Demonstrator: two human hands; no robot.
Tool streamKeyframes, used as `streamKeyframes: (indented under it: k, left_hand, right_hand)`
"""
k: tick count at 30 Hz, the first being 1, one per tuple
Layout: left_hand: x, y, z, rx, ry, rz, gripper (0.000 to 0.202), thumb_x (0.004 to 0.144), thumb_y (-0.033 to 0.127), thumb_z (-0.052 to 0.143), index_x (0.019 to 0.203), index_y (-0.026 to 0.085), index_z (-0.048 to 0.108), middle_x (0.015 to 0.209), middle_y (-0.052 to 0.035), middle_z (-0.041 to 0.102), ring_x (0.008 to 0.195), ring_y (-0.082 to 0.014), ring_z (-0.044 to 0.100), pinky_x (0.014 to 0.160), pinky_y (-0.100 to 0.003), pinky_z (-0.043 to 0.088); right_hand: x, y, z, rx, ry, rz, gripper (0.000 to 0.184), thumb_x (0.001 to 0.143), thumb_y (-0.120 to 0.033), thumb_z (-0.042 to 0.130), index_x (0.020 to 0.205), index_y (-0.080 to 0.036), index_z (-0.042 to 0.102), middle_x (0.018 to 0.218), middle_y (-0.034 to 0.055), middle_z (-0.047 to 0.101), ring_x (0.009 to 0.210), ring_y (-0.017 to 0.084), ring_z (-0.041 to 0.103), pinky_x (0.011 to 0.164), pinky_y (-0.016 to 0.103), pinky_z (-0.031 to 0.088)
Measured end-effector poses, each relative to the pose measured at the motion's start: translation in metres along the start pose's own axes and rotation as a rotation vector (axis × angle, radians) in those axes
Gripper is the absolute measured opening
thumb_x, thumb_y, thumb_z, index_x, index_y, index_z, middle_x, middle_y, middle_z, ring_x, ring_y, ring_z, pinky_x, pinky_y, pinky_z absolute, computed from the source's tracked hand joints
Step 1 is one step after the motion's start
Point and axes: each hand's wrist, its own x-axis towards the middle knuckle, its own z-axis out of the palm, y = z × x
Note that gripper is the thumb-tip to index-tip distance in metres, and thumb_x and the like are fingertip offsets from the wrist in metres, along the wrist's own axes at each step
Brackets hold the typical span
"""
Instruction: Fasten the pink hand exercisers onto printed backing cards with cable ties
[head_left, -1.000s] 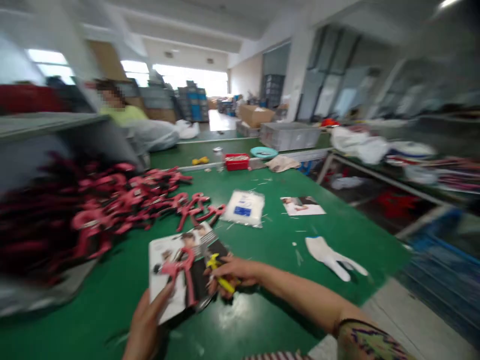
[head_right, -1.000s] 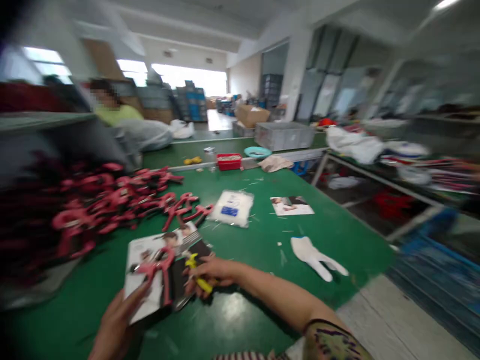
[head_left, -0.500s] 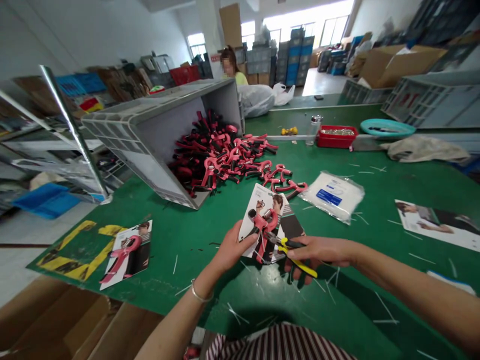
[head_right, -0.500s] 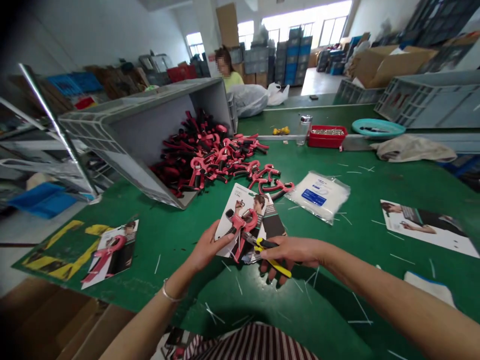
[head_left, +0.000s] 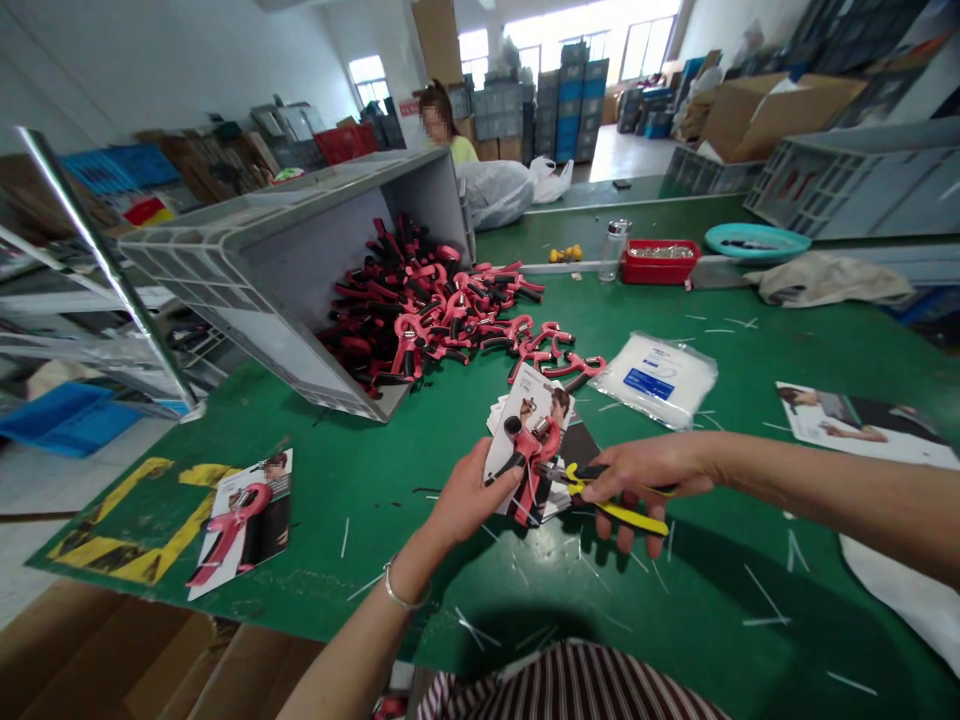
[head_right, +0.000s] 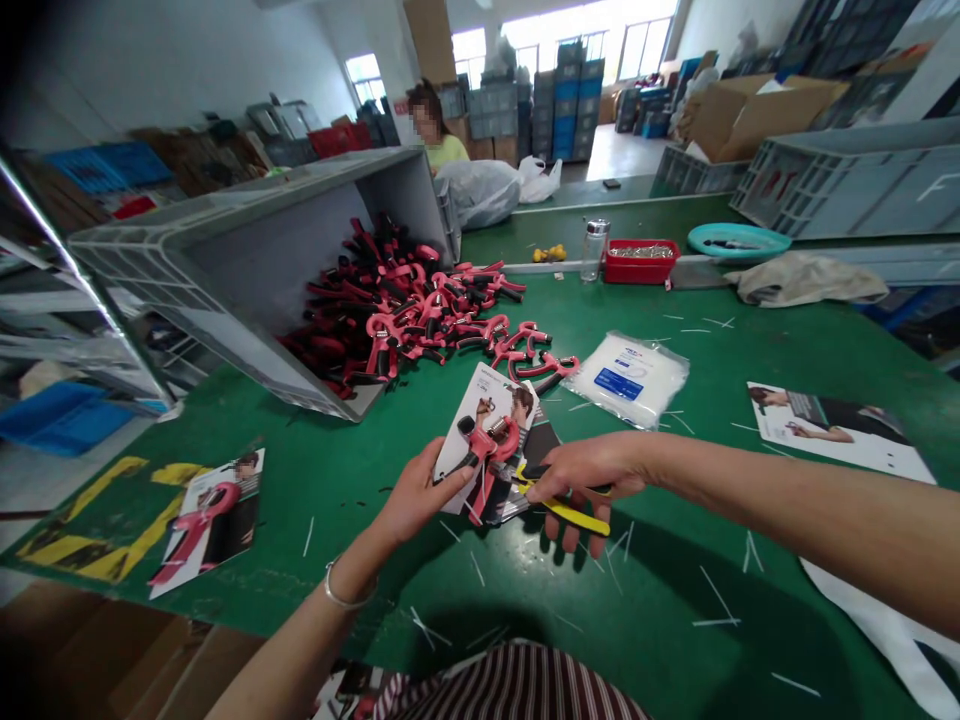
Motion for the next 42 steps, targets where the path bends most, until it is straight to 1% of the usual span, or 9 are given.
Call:
streamKeyframes:
  k: [5,10,12,16,20,26,31,36,42]
  left_hand:
    - [0.000,0.002,0.001,-0.007,0.003,0.018,0.045,0.087,0.050,0.058,0.117,0.016,0.057,0.098,-0.0051,0.066,0.081,-0.0207,0.059,0.070,-0.028,0.042]
    - [0.000,-0.004,0.005,-0.158,0.026,-0.017,0.043,0.082,0.047,0.064,0.113,0.017,0.061,0.097,-0.0049,0.068,0.084,-0.0216,0.061,0.073,-0.029,0.045]
    - [0.001,-0.011,0.011,-0.331,0.051,-0.100,0.044,0.080,0.046,0.068,0.112,0.016,0.063,0.098,-0.0056,0.070,0.085,-0.0220,0.063,0.073,-0.029,0.047]
    - [0.003,-0.023,0.027,-0.691,0.102,-0.281,0.048,0.074,0.041,0.074,0.112,0.014,0.064,0.095,-0.0068,0.073,0.075,-0.0198,0.067,0.068,-0.028,0.050]
    - [0.009,-0.021,0.035,-0.970,0.171,-0.368,0.043,0.072,0.037,0.076,0.104,0.010,0.067,0.087,-0.0080,0.073,0.067,-0.0175,0.066,0.063,-0.027,0.049]
    - [0.021,0.001,0.042,-1.245,0.541,-0.226,0.045,0.079,0.037,0.073,0.116,0.015,0.061,0.111,-0.0090,0.071,0.087,-0.0170,0.068,0.077,-0.028,0.052]
    - [0.023,0.013,0.058,-1.209,0.685,-0.141,0.039,0.086,0.039,0.066,0.120,0.020,0.057,0.119,-0.0075,0.067,0.107,-0.0190,0.063,0.093,-0.033,0.049]
    - [0.017,0.015,0.064,-1.005,0.656,-0.165,0.044,0.092,0.041,0.055,0.131,0.022,0.048,0.128,-0.0072,0.062,0.115,-0.0192,0.060,0.096,-0.034,0.048]
    - [0.012,0.011,0.066,-0.868,0.612,-0.163,0.046,0.094,0.044,0.050,0.133,0.021,0.044,0.136,-0.0096,0.057,0.119,-0.0198,0.059,0.098,-0.034,0.048]
  right_hand:
    - [0.000,-0.010,0.001,-0.067,0.015,0.052,0.036,0.086,-0.044,0.064,0.104,-0.015,0.055,0.074,0.0053,0.067,0.059,0.017,0.066,0.052,0.029,0.058]
    - [0.015,-0.001,0.003,-0.221,0.130,-0.029,0.031,0.088,-0.045,0.057,0.099,-0.016,0.058,0.065,-0.0001,0.061,0.043,0.010,0.051,0.041,0.021,0.044]
    - [0.025,0.009,0.004,-0.387,0.274,-0.067,0.031,0.090,-0.045,0.052,0.097,-0.016,0.059,0.064,-0.0003,0.060,0.041,0.010,0.048,0.040,0.021,0.039]
    - [0.040,0.027,0.010,-0.970,0.664,-0.237,0.025,0.091,-0.037,0.050,0.091,-0.015,0.061,0.080,0.0093,0.068,0.065,0.019,0.064,0.057,0.026,0.046]
    - [0.041,0.037,0.020,-1.339,0.727,-0.391,0.020,0.085,-0.028,0.058,0.103,-0.018,0.060,0.097,0.0117,0.070,0.086,0.026,0.068,0.073,0.034,0.049]
    - [0.051,0.049,0.027,-1.124,1.032,-0.501,0.036,0.093,-0.028,0.050,0.127,-0.015,0.052,0.120,0.0157,0.063,0.107,0.028,0.060,0.092,0.042,0.048]
    - [0.071,0.053,0.037,-1.010,1.125,-0.533,0.041,0.095,-0.028,0.047,0.133,-0.013,0.048,0.121,0.0165,0.061,0.112,0.030,0.056,0.099,0.046,0.043]
    - [0.083,0.052,0.048,-0.939,1.121,-0.571,0.042,0.095,-0.030,0.048,0.133,-0.014,0.048,0.123,0.0170,0.060,0.113,0.031,0.055,0.102,0.048,0.040]
    - [0.088,0.054,0.047,-0.712,1.027,-0.596,0.025,0.097,-0.036,0.046,0.113,-0.018,0.054,0.113,0.0125,0.064,0.103,0.026,0.061,0.092,0.039,0.045]
